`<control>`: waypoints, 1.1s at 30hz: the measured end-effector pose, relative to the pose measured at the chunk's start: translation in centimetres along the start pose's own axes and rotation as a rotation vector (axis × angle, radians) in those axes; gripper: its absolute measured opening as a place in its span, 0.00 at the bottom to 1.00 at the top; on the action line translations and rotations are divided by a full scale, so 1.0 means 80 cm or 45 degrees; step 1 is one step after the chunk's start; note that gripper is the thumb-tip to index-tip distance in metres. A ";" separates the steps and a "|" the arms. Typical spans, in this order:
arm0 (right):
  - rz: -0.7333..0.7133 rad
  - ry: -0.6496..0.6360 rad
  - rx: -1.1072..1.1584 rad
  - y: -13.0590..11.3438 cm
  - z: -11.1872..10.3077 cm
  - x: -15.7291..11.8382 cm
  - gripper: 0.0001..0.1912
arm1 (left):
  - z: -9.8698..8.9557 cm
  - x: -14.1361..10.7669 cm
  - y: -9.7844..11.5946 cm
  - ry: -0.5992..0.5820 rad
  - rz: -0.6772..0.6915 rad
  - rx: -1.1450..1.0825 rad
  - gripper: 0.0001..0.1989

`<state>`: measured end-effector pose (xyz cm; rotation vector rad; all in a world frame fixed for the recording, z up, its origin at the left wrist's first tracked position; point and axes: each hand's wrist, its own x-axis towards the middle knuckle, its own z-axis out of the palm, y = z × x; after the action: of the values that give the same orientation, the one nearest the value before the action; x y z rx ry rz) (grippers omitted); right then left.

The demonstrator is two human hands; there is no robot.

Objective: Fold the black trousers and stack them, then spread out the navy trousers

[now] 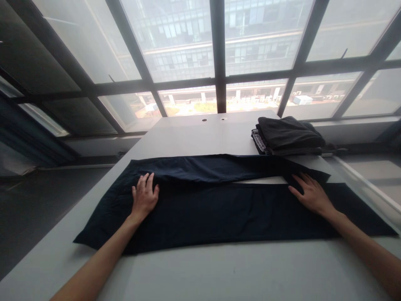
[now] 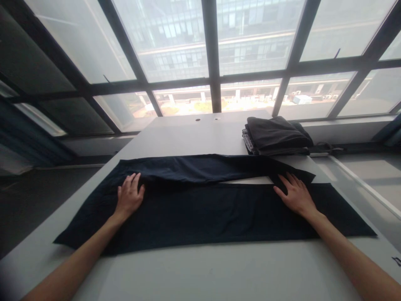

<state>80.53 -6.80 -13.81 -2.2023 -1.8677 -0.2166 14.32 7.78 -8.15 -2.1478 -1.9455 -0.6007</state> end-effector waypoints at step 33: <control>0.308 0.223 0.285 0.024 -0.103 -0.039 0.21 | -0.051 -0.046 -0.073 -0.346 0.023 0.096 0.26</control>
<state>82.24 -12.37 -6.90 -2.1532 -1.4442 -0.1415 7.63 3.54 -6.81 -2.2976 -2.0388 -0.2369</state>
